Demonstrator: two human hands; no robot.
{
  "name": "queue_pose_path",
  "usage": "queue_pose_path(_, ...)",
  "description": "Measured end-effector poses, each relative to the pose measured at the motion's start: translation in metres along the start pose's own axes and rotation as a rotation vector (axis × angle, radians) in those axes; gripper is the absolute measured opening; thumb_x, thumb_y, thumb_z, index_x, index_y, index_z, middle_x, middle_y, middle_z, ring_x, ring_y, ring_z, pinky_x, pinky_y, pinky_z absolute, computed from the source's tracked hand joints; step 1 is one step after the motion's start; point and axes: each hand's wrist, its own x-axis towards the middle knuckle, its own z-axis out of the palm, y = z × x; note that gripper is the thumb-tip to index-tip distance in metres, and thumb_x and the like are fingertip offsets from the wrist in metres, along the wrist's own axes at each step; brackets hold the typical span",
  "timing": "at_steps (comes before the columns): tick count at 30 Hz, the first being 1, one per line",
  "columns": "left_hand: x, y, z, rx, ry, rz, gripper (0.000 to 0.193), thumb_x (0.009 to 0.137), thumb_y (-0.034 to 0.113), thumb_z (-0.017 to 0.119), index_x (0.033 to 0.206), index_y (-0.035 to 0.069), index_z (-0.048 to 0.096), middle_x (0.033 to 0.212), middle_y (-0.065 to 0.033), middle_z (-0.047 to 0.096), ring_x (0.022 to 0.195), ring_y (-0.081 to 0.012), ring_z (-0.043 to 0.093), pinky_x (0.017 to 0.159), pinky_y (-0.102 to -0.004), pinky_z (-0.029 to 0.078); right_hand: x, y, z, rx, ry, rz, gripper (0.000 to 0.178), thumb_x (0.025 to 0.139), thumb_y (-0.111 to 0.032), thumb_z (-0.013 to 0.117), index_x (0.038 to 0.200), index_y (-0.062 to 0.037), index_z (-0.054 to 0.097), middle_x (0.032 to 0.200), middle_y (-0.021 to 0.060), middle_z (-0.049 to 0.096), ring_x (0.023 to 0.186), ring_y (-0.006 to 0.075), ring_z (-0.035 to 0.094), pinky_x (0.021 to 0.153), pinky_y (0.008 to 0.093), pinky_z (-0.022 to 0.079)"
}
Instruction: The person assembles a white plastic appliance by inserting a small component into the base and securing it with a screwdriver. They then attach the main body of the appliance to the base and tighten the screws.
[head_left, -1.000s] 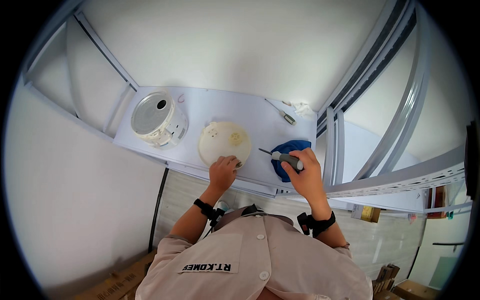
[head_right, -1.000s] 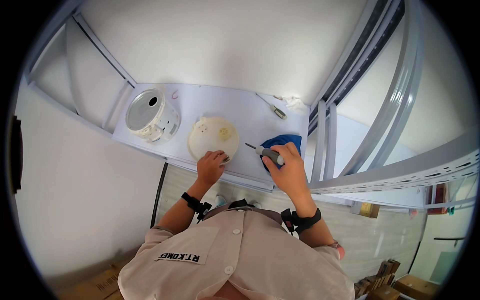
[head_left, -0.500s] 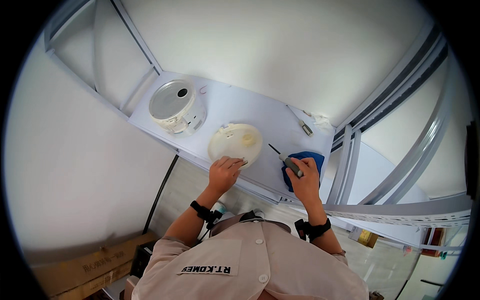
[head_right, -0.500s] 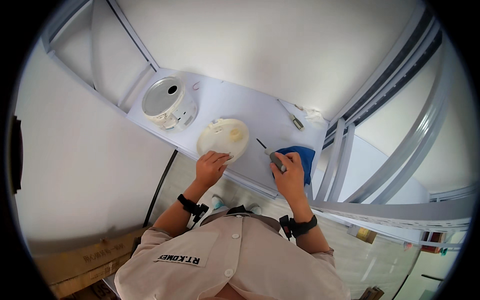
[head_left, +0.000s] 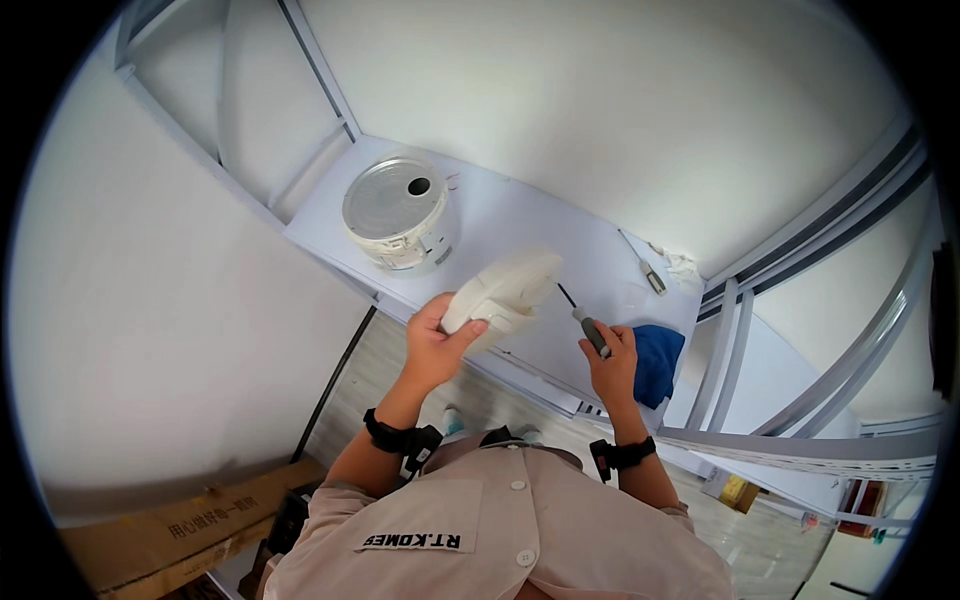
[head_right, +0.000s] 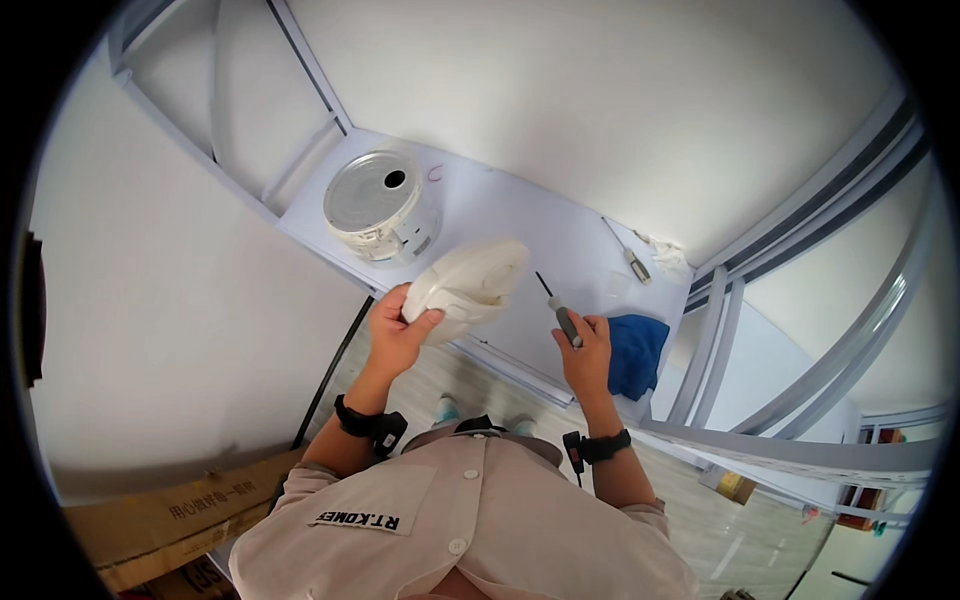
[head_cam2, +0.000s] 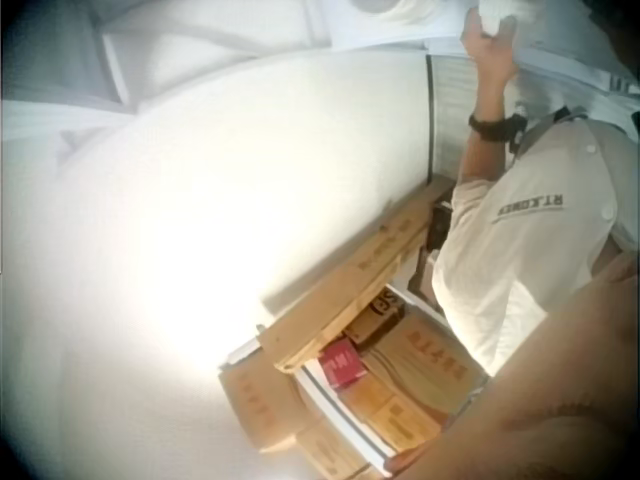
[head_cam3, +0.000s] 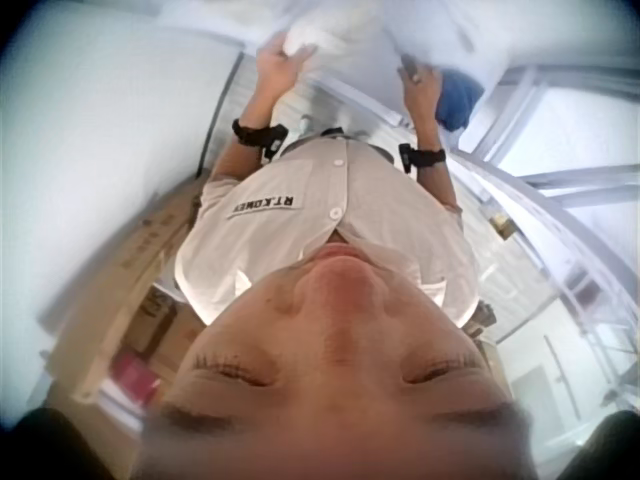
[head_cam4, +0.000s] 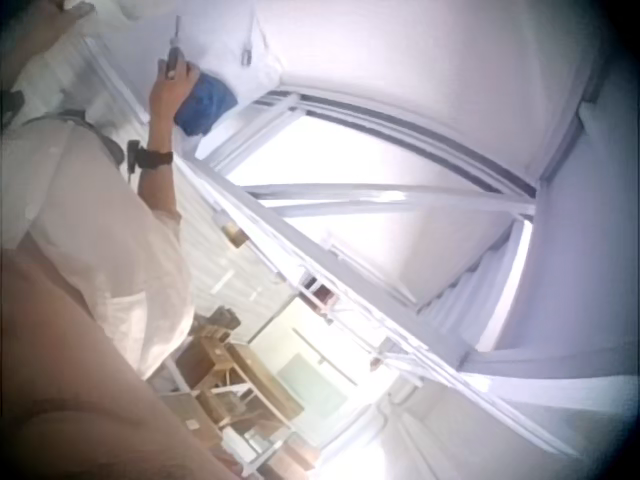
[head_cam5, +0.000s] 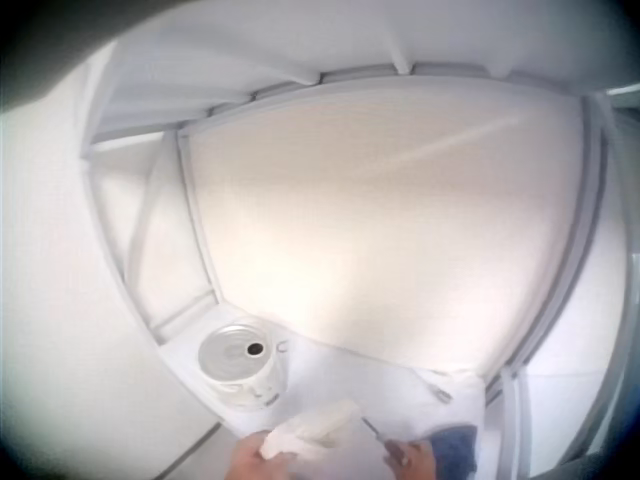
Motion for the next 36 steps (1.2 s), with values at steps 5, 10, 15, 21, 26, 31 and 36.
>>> queue_pose_path(5,0.006,0.000,-0.048,-0.314,0.043,-0.060,0.034,0.097,0.008,0.078,0.128,-0.001,0.068,0.115,-0.0063,0.076,0.101,-0.0122,0.069,0.090,-0.0306,0.056,-0.006,0.004,0.037,-0.024,0.067,-0.041,0.037,0.085,-0.008,0.085,0.120,-0.0026,0.075,0.112,0.0152,0.062,0.096,0.0329,0.065,0.081,0.0411,0.054)
queue_pose_path(10,0.010,-0.006,-0.090,-0.582,0.064,-0.178,0.036,0.104,0.019,0.071,0.133,-0.001,0.065,0.123,-0.0102,0.075,0.108,-0.0170,0.071,0.096,-0.0341,0.057,-0.014,0.003,0.069,-0.118,0.003,0.119,0.040,0.087,-0.016,0.083,0.124,-0.0041,0.071,0.109,0.0171,0.066,0.096,0.0337,0.067,0.083,0.0437,0.055)
queue_pose_path(15,0.012,-0.015,-0.134,-0.701,0.053,-0.309,0.042,0.110,0.030,0.061,0.140,0.001,0.060,0.133,-0.0133,0.071,0.116,-0.0244,0.071,0.102,-0.0404,0.058,-0.025,-0.013,0.100,-0.230,-0.112,0.288,0.040,0.089,-0.026,0.081,0.123,-0.0084,0.069,0.111,0.0167,0.067,0.098,0.0375,0.068,0.083,0.0471,0.055)
queue_pose_path(21,0.017,-0.021,-0.156,-0.878,-0.128,-0.467,0.057,0.113,0.040,0.051,0.155,0.002,0.046,0.150,-0.0148,0.060,0.136,-0.0296,0.061,0.114,-0.0454,0.051,-0.032,-0.027,0.126,-0.328,-0.032,0.243,0.043,0.088,-0.028,0.081,0.123,-0.0100,0.065,0.113,0.0157,0.067,0.103,0.0387,0.068,0.084,0.0497,0.055)
queue_pose_path(26,0.020,-0.036,-0.151,-0.887,-0.179,-0.550,0.058,0.113,0.040,0.051,0.155,0.000,0.046,0.151,-0.0160,0.059,0.137,-0.0307,0.059,0.116,-0.0461,0.049,-0.030,-0.039,0.129,-0.400,-0.066,0.306,0.050,0.087,-0.029,0.081,0.129,-0.0124,0.061,0.117,0.0156,0.064,0.108,0.0392,0.066,0.085,0.0515,0.056)
queue_pose_path(31,0.022,-0.053,-0.131,-0.871,-0.188,-0.624,0.052,0.113,0.034,0.053,0.149,-0.002,0.050,0.146,-0.0171,0.062,0.132,-0.0298,0.063,0.112,-0.0444,0.053,-0.035,-0.030,0.120,-0.438,-0.103,0.261,0.057,0.088,-0.033,0.080,0.136,-0.0125,0.058,0.118,0.0157,0.064,0.109,0.0395,0.066,0.083,0.0527,0.057)
queue_pose_path(36,0.026,-0.062,-0.109,-0.826,-0.188,-0.647,0.049,0.113,0.033,0.052,0.148,-0.002,0.052,0.145,-0.0170,0.062,0.129,-0.0283,0.064,0.110,-0.0431,0.055,-0.035,-0.026,0.100,-0.503,-0.132,0.218,0.060,0.089,-0.035,0.080,0.138,-0.0090,0.058,0.115,0.0159,0.065,0.105,0.0391,0.067,0.082,0.0520,0.057)
